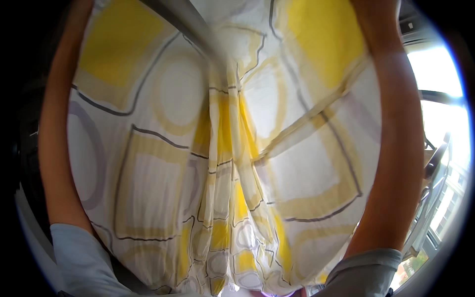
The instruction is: The person takes a black pair of pants from a pink basin, places them on a hanger, and hangs them on a drying rack. They then take a patterned cloth from the basin, unfold it, and hang it on the same rack.
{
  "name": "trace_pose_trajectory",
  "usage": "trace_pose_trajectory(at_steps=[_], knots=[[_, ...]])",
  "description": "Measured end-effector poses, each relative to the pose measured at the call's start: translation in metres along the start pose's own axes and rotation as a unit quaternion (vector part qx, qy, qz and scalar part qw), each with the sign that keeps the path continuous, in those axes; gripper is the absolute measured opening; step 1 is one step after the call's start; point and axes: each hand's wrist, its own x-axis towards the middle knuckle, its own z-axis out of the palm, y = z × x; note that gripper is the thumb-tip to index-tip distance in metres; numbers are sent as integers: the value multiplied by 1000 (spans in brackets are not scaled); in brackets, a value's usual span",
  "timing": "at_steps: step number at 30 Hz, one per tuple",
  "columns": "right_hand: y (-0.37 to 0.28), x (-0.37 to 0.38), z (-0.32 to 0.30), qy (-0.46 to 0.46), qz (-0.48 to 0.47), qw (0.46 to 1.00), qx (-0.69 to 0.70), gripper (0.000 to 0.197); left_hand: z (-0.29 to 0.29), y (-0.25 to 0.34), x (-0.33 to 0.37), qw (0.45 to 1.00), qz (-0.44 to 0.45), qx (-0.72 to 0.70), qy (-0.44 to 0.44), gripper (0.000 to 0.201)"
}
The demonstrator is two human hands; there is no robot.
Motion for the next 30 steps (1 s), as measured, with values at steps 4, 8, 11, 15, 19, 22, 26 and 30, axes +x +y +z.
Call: trace_pose_trajectory(at_steps=[4, 8, 11, 15, 19, 22, 26, 30], knots=[[76, -90, 19, -199, 79, 976, 28, 35, 76, -120, -76, 979, -105, -53, -165, 23], [133, -235, 17, -639, 188, 724, -182, 29, 148, -143, -192, 896, -384, -114, -192, 29], [74, -278, -15, -546, 238, 804, 3, 24, 133, -111, -263, 805, -534, -100, -238, 31], [53, -269, -50, -465, 402, 765, 191, 35, 133, -80, -248, 862, -473, -153, -95, 35], [10, -229, -61, -410, 364, 803, 232, 42, 121, -31, -225, 912, -346, -192, -110, 37], [-8, -218, -50, -434, 262, 843, 177, 37, 124, -11, -215, 957, -217, -96, -165, 33], [-7, -205, -44, -493, 244, 822, 145, 27, 111, -18, -204, 959, -157, 43, -234, 23], [-3, -172, -41, -448, 309, 825, 151, 20, 103, -26, -183, 950, -203, 7, -239, 27]])
